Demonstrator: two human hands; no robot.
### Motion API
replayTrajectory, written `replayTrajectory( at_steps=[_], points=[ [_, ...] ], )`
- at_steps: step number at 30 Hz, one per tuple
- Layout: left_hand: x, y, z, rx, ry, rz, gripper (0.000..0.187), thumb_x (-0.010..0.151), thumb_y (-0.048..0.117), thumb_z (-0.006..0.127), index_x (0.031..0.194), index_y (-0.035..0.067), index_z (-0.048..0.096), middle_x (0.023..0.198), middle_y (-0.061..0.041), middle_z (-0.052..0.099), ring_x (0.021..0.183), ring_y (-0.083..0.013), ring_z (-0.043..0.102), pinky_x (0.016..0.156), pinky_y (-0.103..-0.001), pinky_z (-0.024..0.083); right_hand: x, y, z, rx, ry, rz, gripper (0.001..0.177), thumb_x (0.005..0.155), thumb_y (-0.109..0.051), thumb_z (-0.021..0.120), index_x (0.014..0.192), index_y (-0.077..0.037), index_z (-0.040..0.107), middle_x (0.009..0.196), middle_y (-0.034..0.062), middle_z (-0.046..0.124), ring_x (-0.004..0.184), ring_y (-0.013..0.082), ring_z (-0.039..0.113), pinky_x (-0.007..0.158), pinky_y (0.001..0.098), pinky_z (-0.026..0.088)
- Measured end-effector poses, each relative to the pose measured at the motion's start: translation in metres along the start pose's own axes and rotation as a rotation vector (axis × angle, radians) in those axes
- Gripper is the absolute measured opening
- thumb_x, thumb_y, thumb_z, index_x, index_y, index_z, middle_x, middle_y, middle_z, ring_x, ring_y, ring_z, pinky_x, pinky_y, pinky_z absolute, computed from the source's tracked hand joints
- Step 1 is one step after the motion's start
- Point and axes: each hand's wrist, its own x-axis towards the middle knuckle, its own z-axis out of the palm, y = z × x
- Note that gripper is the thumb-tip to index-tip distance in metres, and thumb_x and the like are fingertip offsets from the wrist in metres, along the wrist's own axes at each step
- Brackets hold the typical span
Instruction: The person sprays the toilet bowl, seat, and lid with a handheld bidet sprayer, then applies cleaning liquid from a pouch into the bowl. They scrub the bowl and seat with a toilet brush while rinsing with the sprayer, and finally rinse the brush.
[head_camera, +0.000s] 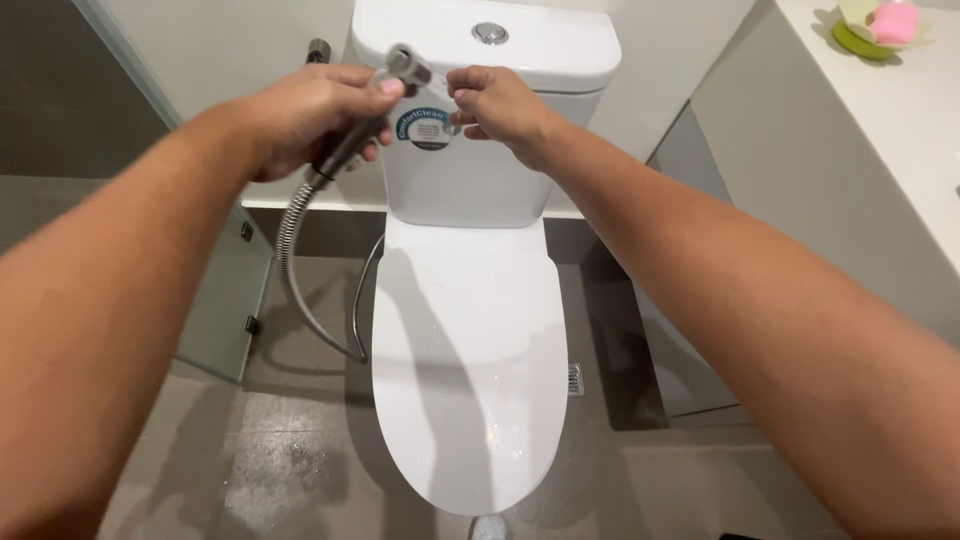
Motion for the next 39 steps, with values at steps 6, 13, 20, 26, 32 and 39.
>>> replayTrajectory(
  at_steps=[6, 13, 20, 26, 32, 39],
  points=[
    [0.024, -0.014, 0.048, -0.064, -0.172, 0.151, 0.044, 0.093, 0.043, 0.066, 0.123, 0.01, 0.067, 0.085, -0.002, 0.065, 0.074, -0.0107, 0.062, 0.067, -0.027, 0.053, -0.023, 0.024, -0.014, 0.095, 0.086, 0.013, 0.043, 0.104, -0.022, 0.048, 0.144, -0.006, 0.049, 0.13, 0.0086, 0.062, 0.11, 0.0193, 0.063, 0.094, 0.0341, 0.055],
    [0.026, -0.046, 0.108, 0.015, -0.259, 0.093, 0.043, 0.091, 0.047, 0.065, 0.116, 0.013, 0.071, 0.08, 0.0, 0.065, 0.07, -0.0102, 0.06, 0.062, -0.027, 0.049, -0.061, 0.105, -0.034, 0.161, 0.156, 0.158, 0.043, 0.101, -0.011, 0.045, 0.143, -0.002, 0.051, 0.127, 0.0098, 0.065, 0.109, 0.0191, 0.067, 0.095, 0.0346, 0.055],
    [0.005, -0.092, 0.145, 0.017, -0.382, -0.036, 0.043, 0.089, 0.047, 0.067, 0.116, 0.014, 0.072, 0.08, 0.001, 0.066, 0.07, -0.0088, 0.06, 0.062, -0.027, 0.048, -0.113, 0.173, 0.011, 0.359, 0.116, 0.367, 0.044, 0.103, -0.016, 0.045, 0.144, 0.001, 0.049, 0.124, 0.0163, 0.064, 0.113, 0.0249, 0.062, 0.1, 0.0412, 0.05],
    [-0.014, -0.13, 0.164, 0.116, -0.41, -0.209, 0.044, 0.086, 0.049, 0.067, 0.119, 0.02, 0.072, 0.079, 0.002, 0.065, 0.069, -0.0097, 0.059, 0.061, -0.03, 0.046, -0.152, 0.207, 0.049, 0.388, 0.127, 0.481, 0.044, 0.104, -0.015, 0.041, 0.144, 0.004, 0.046, 0.13, 0.0176, 0.061, 0.117, 0.0269, 0.062, 0.105, 0.0417, 0.05],
    [-0.023, -0.163, 0.168, 0.17, -0.49, -0.218, 0.044, 0.088, 0.05, 0.068, 0.112, 0.013, 0.075, 0.08, 0.002, 0.063, 0.072, -0.0121, 0.058, 0.072, -0.03, 0.047, -0.171, 0.229, 0.076, 0.139, 0.005, 0.412, 0.043, 0.102, -0.011, 0.043, 0.143, -0.006, 0.053, 0.132, 0.0115, 0.063, 0.119, 0.0211, 0.063, 0.101, 0.0356, 0.054],
    [-0.021, -0.193, 0.184, 0.088, -0.507, -0.21, 0.046, 0.084, 0.043, 0.071, 0.123, 0.017, 0.073, 0.084, 0.002, 0.065, 0.079, -0.0104, 0.059, 0.075, -0.03, 0.051, -0.198, 0.23, 0.074, -0.23, -0.107, 0.246, 0.037, 0.102, -0.016, 0.052, 0.137, -0.01, 0.061, 0.129, 0.0126, 0.069, 0.12, 0.0233, 0.065, 0.101, 0.0355, 0.051]
  ],
)
